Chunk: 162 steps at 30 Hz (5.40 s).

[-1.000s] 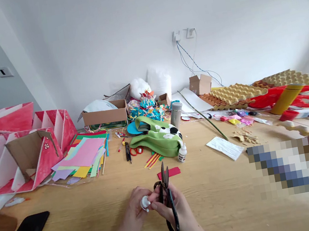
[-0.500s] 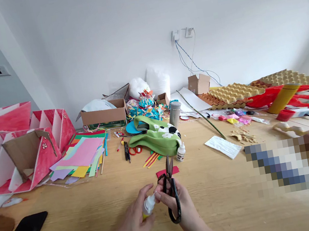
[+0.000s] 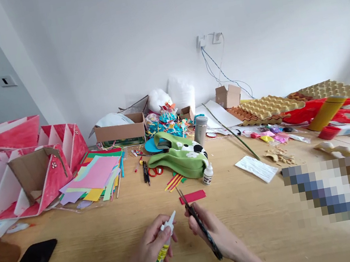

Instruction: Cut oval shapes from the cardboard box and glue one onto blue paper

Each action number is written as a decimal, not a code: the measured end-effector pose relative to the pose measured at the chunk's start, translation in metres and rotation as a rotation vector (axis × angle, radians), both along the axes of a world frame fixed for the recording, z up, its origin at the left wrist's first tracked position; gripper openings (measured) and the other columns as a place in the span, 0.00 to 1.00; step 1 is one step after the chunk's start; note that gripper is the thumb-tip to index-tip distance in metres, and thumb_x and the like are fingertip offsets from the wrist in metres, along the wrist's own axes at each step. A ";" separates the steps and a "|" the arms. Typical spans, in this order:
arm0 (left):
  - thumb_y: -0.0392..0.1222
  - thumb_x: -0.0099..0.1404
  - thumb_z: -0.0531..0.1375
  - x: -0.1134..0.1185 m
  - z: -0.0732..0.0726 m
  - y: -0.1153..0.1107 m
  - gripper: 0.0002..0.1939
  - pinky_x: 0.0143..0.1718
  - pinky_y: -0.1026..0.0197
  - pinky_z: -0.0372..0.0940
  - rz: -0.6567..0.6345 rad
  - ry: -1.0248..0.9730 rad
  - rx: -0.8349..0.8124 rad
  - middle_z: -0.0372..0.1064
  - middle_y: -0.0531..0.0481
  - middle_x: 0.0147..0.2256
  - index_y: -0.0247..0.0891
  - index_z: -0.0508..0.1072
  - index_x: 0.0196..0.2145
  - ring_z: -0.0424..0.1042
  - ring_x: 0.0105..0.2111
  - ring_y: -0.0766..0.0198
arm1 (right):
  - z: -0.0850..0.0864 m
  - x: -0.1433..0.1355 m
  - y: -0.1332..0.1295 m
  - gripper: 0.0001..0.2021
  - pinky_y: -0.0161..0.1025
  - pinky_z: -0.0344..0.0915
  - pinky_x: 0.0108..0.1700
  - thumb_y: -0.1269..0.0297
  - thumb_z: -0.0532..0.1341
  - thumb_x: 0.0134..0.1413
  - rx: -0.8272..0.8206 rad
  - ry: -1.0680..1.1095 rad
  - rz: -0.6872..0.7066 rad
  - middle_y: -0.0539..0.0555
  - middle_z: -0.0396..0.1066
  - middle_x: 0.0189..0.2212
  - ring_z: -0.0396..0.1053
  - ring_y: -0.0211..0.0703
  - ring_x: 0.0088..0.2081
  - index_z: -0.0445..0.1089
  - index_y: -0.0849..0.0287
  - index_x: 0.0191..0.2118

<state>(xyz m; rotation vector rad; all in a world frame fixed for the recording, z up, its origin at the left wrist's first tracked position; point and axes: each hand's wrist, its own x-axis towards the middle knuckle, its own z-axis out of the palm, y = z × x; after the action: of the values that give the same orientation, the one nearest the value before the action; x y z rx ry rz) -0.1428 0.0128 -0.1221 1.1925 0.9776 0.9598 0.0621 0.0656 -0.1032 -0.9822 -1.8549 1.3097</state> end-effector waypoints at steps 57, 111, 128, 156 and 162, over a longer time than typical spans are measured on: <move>0.40 0.65 0.56 0.034 0.002 -0.015 0.12 0.45 0.60 0.63 -0.122 0.435 0.357 0.71 0.43 0.39 0.35 0.73 0.44 0.69 0.40 0.58 | -0.004 0.031 -0.063 0.13 0.39 0.50 0.25 0.58 0.52 0.65 0.432 -1.002 -0.112 0.58 0.77 0.26 0.77 0.52 0.29 0.65 0.59 0.32; 0.48 0.60 0.63 0.038 -0.028 -0.057 0.34 0.63 0.48 0.53 0.067 0.099 0.162 0.57 0.39 0.63 0.38 0.62 0.61 0.57 0.62 0.51 | -0.013 -0.009 -0.112 0.07 0.34 0.64 0.33 0.72 0.52 0.63 0.615 -0.229 -0.263 0.52 0.68 0.31 0.68 0.39 0.31 0.65 0.56 0.37; 0.45 0.53 0.67 0.042 -0.026 -0.052 0.19 0.42 0.59 0.63 0.262 0.063 0.129 0.70 0.48 0.37 0.37 0.72 0.42 0.68 0.39 0.58 | 0.004 -0.007 -0.100 0.14 0.38 0.63 0.36 0.86 0.51 0.54 0.677 -0.541 -0.053 0.53 0.64 0.33 0.62 0.44 0.35 0.62 0.58 0.37; 0.48 0.51 0.70 0.026 -0.022 -0.051 0.29 0.36 0.63 0.61 0.119 -0.112 0.002 0.65 0.55 0.33 0.40 0.66 0.48 0.65 0.32 0.65 | -0.012 -0.008 -0.089 0.11 0.34 0.56 0.31 0.73 0.51 0.62 0.530 -0.289 -0.227 0.50 0.63 0.26 0.62 0.40 0.29 0.59 0.57 0.28; 0.49 0.54 0.69 0.017 -0.013 -0.048 0.27 0.52 0.55 0.58 0.056 -0.215 0.012 0.71 0.44 0.44 0.38 0.72 0.51 0.66 0.47 0.55 | -0.003 0.000 -0.082 0.10 0.35 0.58 0.35 0.70 0.51 0.65 0.433 -0.292 -0.105 0.52 0.66 0.29 0.64 0.42 0.34 0.69 0.56 0.39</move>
<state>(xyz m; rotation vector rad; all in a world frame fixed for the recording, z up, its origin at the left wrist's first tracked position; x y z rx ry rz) -0.1255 -0.0350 -0.1352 1.0515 0.8378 1.1155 0.0625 -0.0168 -0.1066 -1.0532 -2.1509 0.6830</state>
